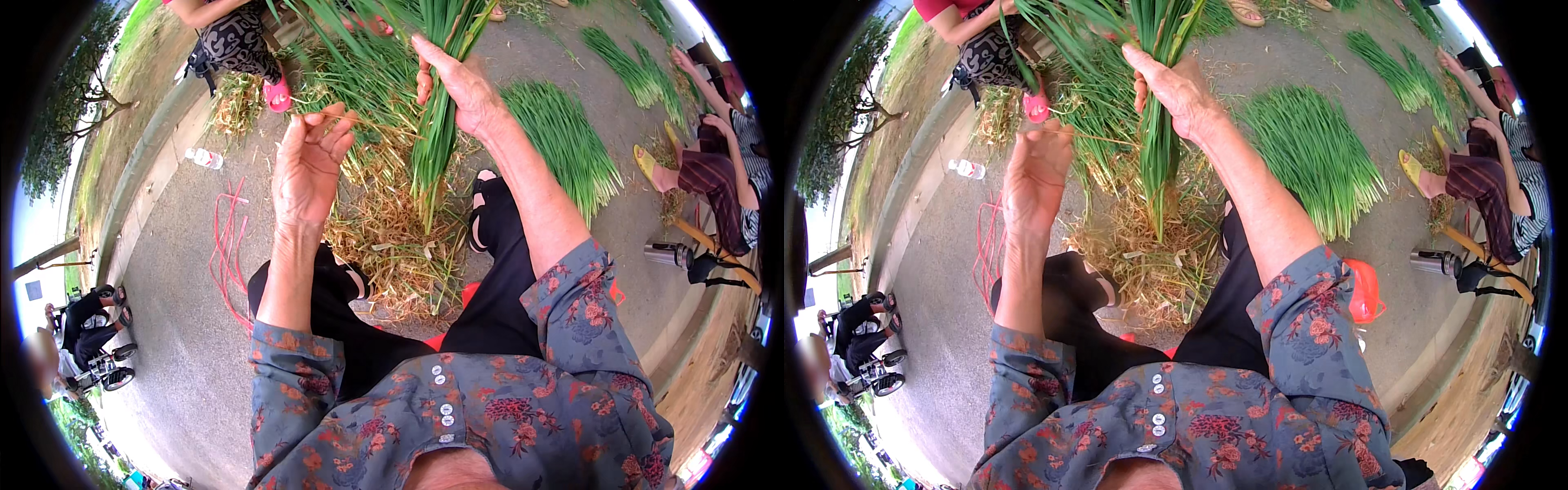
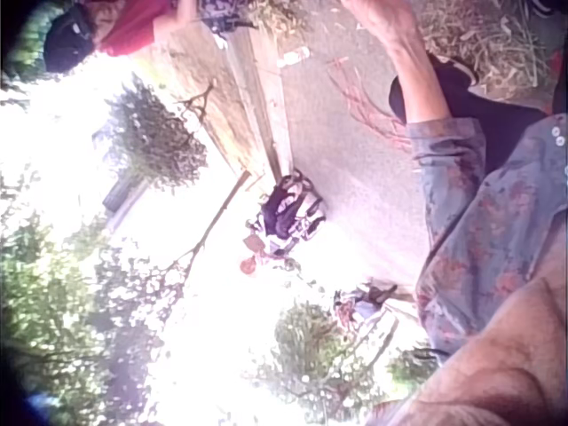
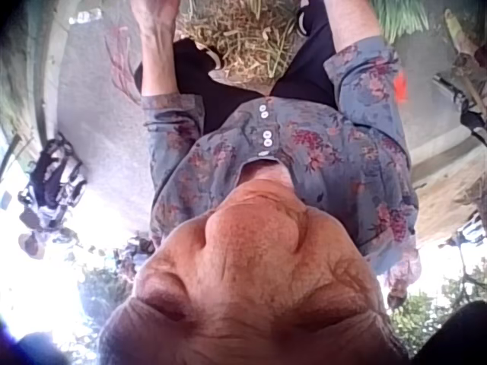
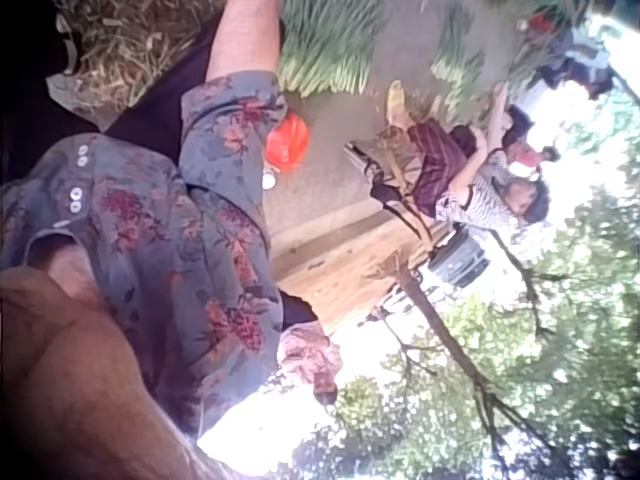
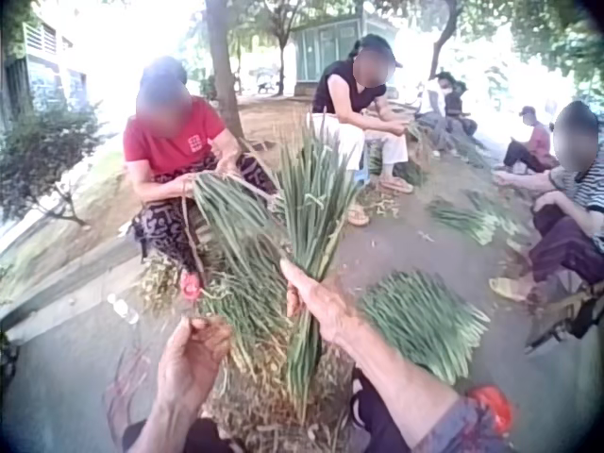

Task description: The person bundles scallions by hand, gathering green stalks from a pile on the pavement and tying them into bunches using thin red plastic strips.

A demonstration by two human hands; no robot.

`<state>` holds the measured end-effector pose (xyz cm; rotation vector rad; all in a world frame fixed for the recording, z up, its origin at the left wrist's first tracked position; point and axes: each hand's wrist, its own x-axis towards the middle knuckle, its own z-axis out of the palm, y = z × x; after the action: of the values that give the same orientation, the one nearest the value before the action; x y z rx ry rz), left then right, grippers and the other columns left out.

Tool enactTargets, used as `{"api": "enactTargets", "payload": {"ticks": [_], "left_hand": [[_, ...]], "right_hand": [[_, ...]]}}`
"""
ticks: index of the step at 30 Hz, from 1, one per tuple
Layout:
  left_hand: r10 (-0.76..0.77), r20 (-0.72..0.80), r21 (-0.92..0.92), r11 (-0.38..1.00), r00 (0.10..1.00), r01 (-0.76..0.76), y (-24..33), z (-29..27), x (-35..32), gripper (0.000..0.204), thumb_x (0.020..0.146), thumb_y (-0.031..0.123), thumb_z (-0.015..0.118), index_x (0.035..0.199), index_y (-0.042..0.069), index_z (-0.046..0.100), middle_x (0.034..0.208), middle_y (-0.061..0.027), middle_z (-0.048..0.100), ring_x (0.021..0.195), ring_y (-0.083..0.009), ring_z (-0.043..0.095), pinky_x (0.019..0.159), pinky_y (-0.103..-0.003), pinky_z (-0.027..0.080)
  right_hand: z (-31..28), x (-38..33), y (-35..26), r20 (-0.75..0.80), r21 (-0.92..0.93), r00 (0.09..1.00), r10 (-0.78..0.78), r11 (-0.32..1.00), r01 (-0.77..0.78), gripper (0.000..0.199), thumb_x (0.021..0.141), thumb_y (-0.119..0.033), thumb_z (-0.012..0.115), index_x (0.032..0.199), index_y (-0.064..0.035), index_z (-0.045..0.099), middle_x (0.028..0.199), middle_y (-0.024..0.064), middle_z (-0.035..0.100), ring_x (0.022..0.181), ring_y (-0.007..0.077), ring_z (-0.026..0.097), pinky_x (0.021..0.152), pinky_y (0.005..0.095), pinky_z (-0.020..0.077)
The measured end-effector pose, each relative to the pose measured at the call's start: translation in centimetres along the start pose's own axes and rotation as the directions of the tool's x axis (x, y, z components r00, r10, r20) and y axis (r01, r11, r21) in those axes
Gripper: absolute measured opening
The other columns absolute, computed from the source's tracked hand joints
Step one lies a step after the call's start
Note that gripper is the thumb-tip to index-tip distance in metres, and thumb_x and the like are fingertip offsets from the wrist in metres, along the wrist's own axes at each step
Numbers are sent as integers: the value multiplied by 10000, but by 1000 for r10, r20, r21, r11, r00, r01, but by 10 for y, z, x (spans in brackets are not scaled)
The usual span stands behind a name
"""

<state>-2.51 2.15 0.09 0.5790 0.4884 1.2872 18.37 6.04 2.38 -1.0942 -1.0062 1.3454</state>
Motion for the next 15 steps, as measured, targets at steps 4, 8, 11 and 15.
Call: {"api": "enactTargets", "payload": {"ticks": [4, 8, 11, 15], "left_hand": [[-31, 31, -103, 994, 999, 34, 5, -4, 1, 203, 888, 256, 470, 817, 71, 513, 890, -81, 546, 856, -220, 549, 747, -303, 468], [-56, 155, -171, 982, 986, 83, 9, -10, 1, 184, 887, 239, 475, 783, 87, 479, 747, -29, 475, 721, -176, 489, 672, -282, 449], [-61, 147, -175, 981, 987, 86, 11, -10, 1, 178, 883, 226, 482, 778, 82, 475, 730, -30, 460, 707, -172, 471, 663, -280, 446], [-39, 64, -165, 985, 997, 49, 19, -9, 0, 174, 877, 213, 492, 785, 66, 480, 743, -43, 467, 713, -174, 472, 656, -276, 447]], "right_hand": [[-3, 2, -1, -26, 41, 999, -40, 998, 41, 319, 764, -363, 633, 712, -86, 484, 558, 10, 477, 459, 107, 490, 448, 263, 444], [-9, 4, -2, -67, 106, 998, -1, 994, 8, 317, 766, -362, 633, 713, -86, 484, 555, 6, 475, 461, 107, 495, 437, 255, 441], [-10, 3, -3, -45, 87, 999, 9, 996, -5, 323, 769, -370, 628, 717, -86, 483, 548, 0, 470, 458, 103, 489, 442, 258, 443], [-6, 2, -1, 25, 5, 999, 41, 999, -41, 330, 773, -381, 622, 716, -89, 480, 552, -6, 468, 460, 95, 475, 461, 259, 443]]}}
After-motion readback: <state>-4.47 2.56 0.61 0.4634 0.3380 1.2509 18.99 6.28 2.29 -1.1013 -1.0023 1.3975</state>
